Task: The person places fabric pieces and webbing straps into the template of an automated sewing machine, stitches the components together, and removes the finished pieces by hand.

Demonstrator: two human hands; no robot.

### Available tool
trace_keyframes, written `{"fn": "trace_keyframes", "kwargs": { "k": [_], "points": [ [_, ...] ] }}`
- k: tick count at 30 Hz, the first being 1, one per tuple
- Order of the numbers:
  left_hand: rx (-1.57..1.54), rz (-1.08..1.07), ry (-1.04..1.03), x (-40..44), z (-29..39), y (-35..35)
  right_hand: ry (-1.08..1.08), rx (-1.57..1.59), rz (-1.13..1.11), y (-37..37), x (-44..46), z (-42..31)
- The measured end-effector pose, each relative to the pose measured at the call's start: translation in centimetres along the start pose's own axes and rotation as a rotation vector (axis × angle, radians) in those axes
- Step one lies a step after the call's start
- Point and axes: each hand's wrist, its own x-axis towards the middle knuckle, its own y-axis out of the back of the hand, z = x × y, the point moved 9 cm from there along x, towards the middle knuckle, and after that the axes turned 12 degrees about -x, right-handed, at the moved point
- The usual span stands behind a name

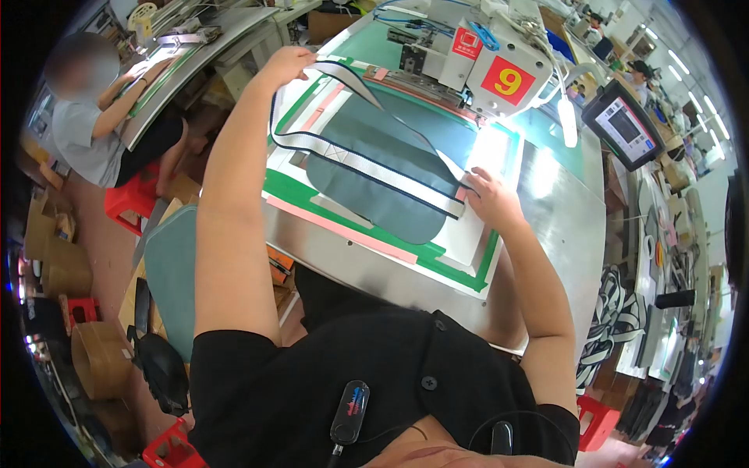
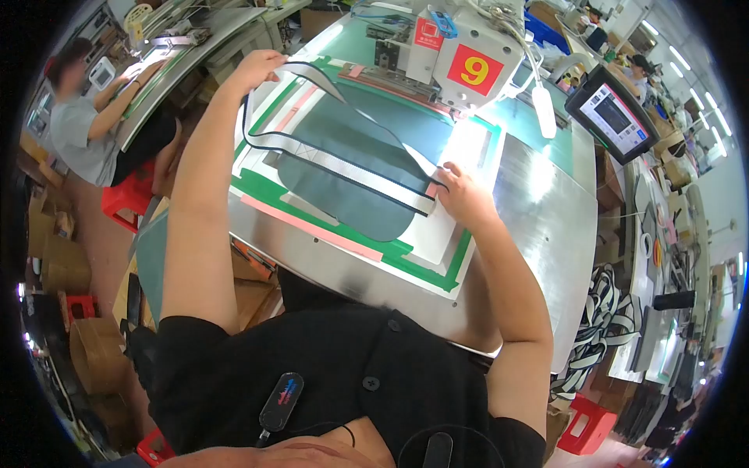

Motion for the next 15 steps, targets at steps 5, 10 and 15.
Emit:
{"fn": "trace_keyframes", "kwargs": {
  "k": [5,10,15],
  "points": [
    [0.407,-0.021,0.003,1.4,-1.6,1.8,-0.012,0.002,0.006,-1.2,1.0,2.1],
    [0.797,0.527,-0.001,-1.8,1.5,0.3,-0.526,0.748,-0.052,-3.8,6.9,9.1],
    [0.775,0.015,-0.670,-3.8,5.2,-18.0,-0.396,-0.055,0.346,-0.5,7.3,8.0]
  ]
}}
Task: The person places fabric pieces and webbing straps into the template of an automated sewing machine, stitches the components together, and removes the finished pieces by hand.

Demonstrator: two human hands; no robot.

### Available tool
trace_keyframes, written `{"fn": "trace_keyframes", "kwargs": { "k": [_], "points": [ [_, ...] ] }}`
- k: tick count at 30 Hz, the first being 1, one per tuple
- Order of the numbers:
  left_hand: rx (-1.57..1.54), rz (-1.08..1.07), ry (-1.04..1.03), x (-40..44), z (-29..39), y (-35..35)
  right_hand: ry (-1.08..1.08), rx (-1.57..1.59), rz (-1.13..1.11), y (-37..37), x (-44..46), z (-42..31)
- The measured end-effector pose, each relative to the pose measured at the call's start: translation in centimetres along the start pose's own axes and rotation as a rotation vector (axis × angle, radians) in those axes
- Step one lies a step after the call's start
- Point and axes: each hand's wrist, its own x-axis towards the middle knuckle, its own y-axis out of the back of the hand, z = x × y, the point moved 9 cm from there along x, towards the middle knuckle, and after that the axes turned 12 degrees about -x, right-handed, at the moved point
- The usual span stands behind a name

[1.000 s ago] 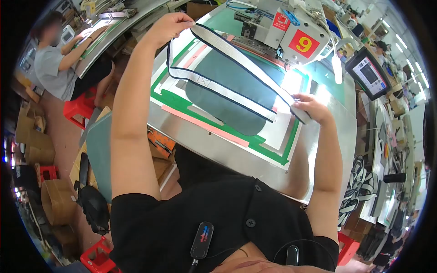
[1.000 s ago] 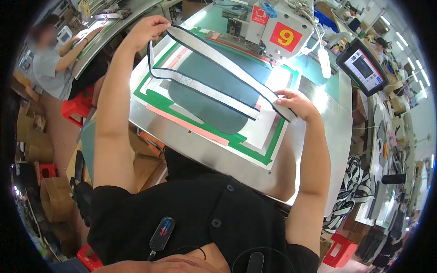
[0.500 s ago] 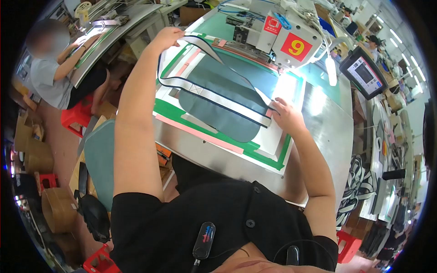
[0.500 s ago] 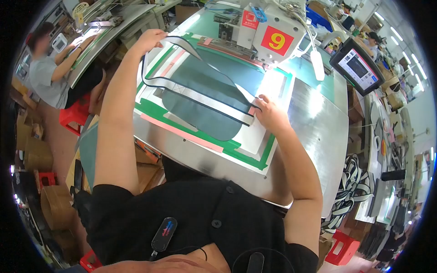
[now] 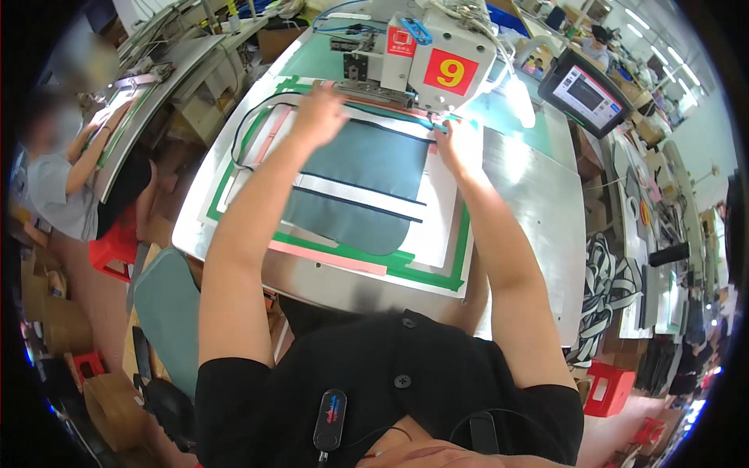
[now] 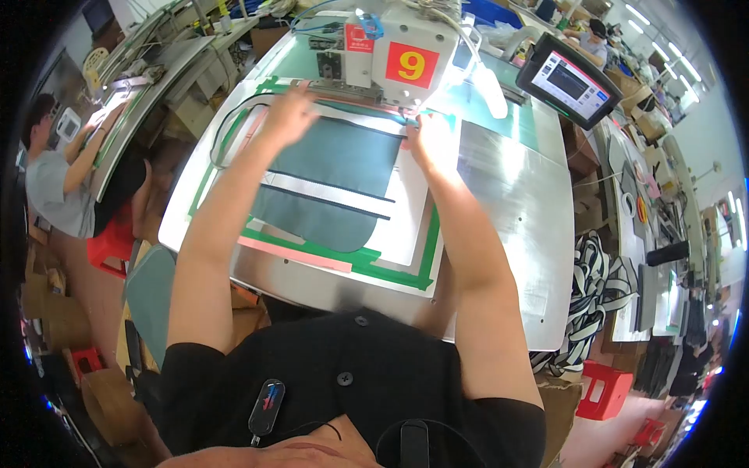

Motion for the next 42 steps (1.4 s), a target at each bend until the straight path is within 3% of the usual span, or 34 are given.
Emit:
{"fn": "trace_keyframes", "kwargs": {
  "k": [2,3,5,9,26,30,37,42],
  "points": [
    [-0.264,-0.272,-0.011,-0.3,5.1,-3.3,0.012,0.188,-0.067,1.1,-0.7,-1.2],
    [-0.294,-0.250,-0.063,-0.4,6.3,-4.4,0.134,0.054,0.013,0.5,-1.6,-1.9],
    [-0.296,-0.260,-0.075,-0.6,7.1,-6.9,0.072,0.112,-0.324,-1.1,-3.2,-3.3],
    [-0.162,-0.317,0.004,-0.1,6.9,-7.1,-0.064,0.233,-0.386,-4.4,-4.8,-3.6],
    [-0.186,-0.313,0.056,-0.3,5.2,-6.7,0.055,0.096,-0.297,-3.1,-4.5,-4.4],
    [-0.356,-0.275,-0.035,-0.7,2.9,-5.7,0.051,0.098,-0.299,-3.6,-4.3,-4.3],
    [-0.044,-0.320,0.115,-2.6,-2.8,-3.1,0.133,-0.050,-0.325,-2.7,-3.5,-4.7],
    [-0.093,-0.353,0.140,-1.9,-2.5,-3.3,0.141,-0.064,-0.356,-1.9,-3.4,-4.9]
  ]
}}
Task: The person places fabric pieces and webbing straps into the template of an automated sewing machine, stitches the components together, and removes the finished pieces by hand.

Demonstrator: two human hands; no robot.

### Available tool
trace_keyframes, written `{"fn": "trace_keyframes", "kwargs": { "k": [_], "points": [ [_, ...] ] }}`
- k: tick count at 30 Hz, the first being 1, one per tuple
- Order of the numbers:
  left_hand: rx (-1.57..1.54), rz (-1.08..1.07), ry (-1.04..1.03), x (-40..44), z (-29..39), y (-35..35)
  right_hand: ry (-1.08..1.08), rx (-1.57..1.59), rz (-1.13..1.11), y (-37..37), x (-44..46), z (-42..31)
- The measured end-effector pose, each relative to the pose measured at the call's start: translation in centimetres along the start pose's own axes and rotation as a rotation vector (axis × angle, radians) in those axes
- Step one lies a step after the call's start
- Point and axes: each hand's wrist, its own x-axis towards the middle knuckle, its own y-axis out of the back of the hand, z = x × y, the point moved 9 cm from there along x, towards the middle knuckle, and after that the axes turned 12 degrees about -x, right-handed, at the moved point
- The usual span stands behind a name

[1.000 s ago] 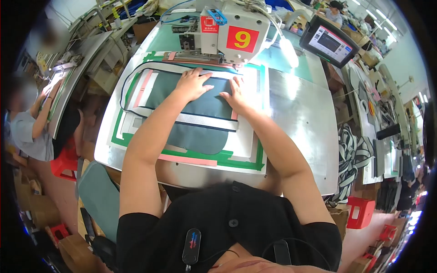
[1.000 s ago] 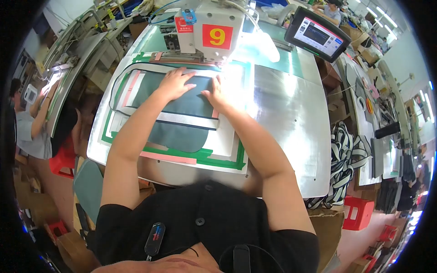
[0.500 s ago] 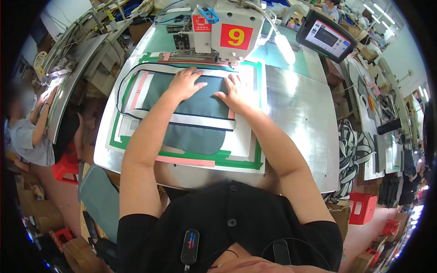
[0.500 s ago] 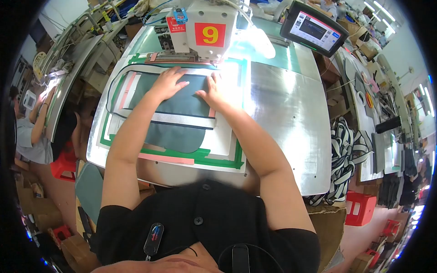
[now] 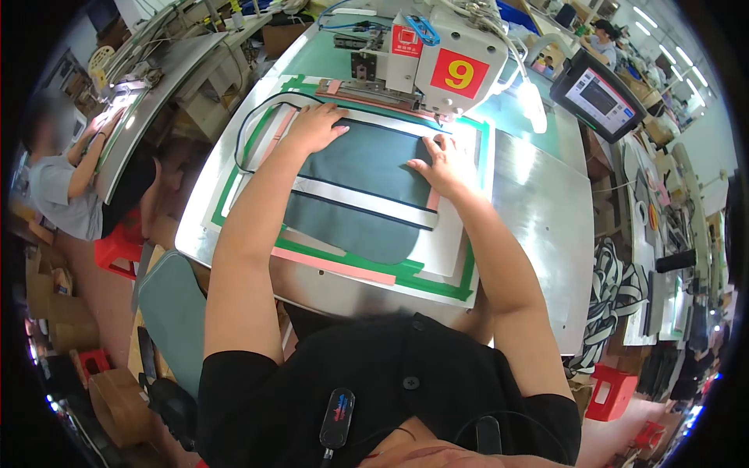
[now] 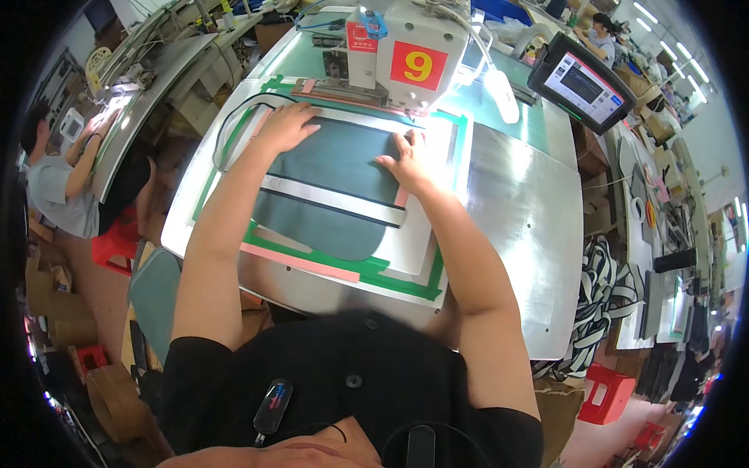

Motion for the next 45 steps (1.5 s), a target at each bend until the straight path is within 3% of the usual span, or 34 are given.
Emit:
{"fn": "trace_keyframes", "kwargs": {
  "k": [9,26,33,45],
  "points": [
    [0.053,-0.036,0.143,0.2,-0.2,-0.1,-0.032,0.013,-0.010,-0.4,0.0,0.1],
    [-0.004,-0.012,0.143,0.6,-0.1,-0.5,-0.074,0.025,-0.038,-0.7,-0.1,1.1],
    [0.019,0.001,0.111,1.3,3.0,-1.4,-0.089,0.005,-0.139,-0.4,-1.2,3.4],
    [0.019,-0.014,0.145,1.9,7.1,-2.6,-0.150,-0.091,-0.107,1.4,-3.5,6.8]
  ]
}}
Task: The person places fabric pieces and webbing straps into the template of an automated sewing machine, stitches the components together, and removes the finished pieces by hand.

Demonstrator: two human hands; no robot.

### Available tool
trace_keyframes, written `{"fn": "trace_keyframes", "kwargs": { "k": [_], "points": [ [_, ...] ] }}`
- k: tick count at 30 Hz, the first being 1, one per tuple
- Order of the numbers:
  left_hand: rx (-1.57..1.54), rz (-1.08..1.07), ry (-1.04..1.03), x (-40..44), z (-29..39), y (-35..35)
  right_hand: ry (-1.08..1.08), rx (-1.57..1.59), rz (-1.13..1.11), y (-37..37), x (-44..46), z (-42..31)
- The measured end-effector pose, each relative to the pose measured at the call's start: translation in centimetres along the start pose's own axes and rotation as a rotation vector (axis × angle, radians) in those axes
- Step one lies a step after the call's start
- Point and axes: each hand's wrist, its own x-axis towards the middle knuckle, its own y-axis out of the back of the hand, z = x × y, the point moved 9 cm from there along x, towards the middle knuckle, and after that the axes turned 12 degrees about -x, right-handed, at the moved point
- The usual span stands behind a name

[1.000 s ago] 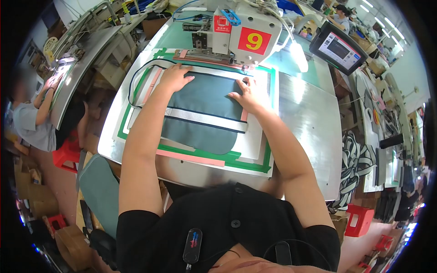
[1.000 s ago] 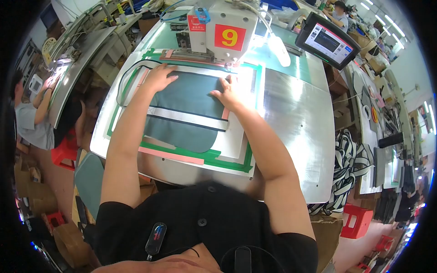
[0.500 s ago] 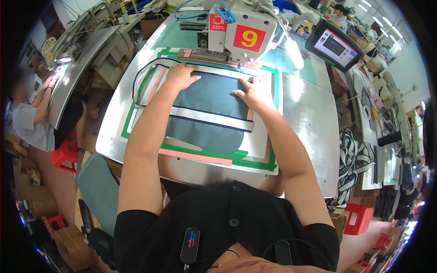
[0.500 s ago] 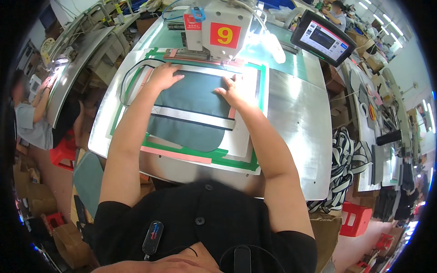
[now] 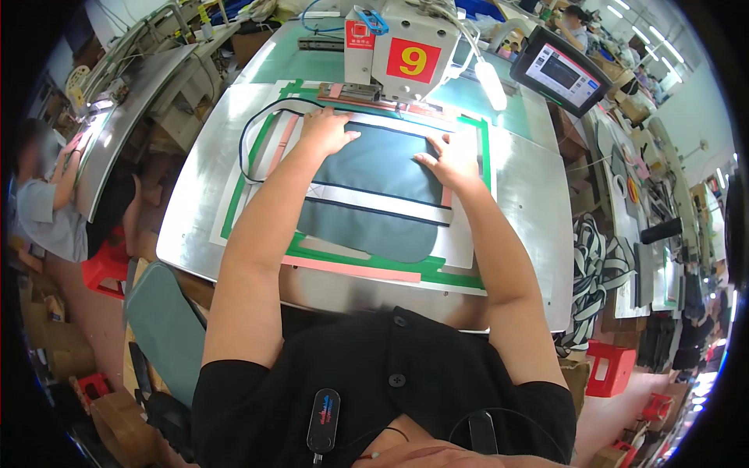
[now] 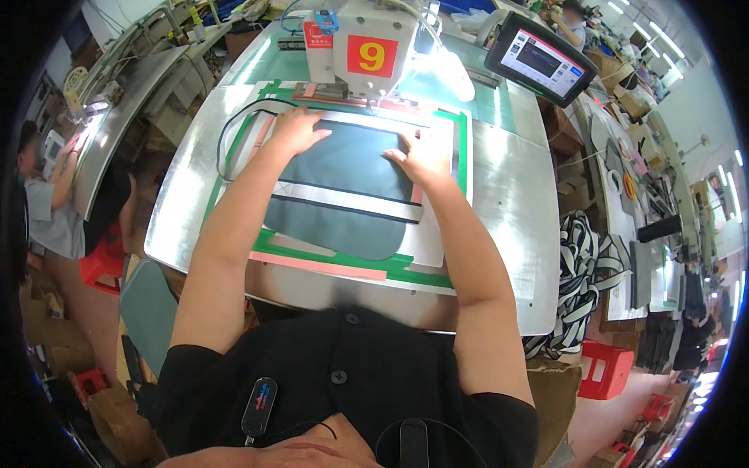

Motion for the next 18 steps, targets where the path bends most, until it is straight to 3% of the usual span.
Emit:
{"fn": "trace_keyframes", "kwargs": {
  "k": [7,10,13,18],
  "points": [
    [-0.005,0.018,0.008,0.3,2.3,-1.1,-0.026,-0.113,-0.131,-0.3,0.7,0.6],
    [-0.010,0.026,0.013,0.4,3.4,-1.4,0.026,-0.038,0.066,-0.9,1.5,-1.0],
    [-0.019,0.022,0.018,0.1,4.7,-1.5,0.283,0.068,0.211,0.6,1.7,-5.0],
    [-0.021,0.008,-0.010,0.0,6.2,-1.9,0.374,0.149,0.369,-0.6,2.9,-6.7]
  ]
}}
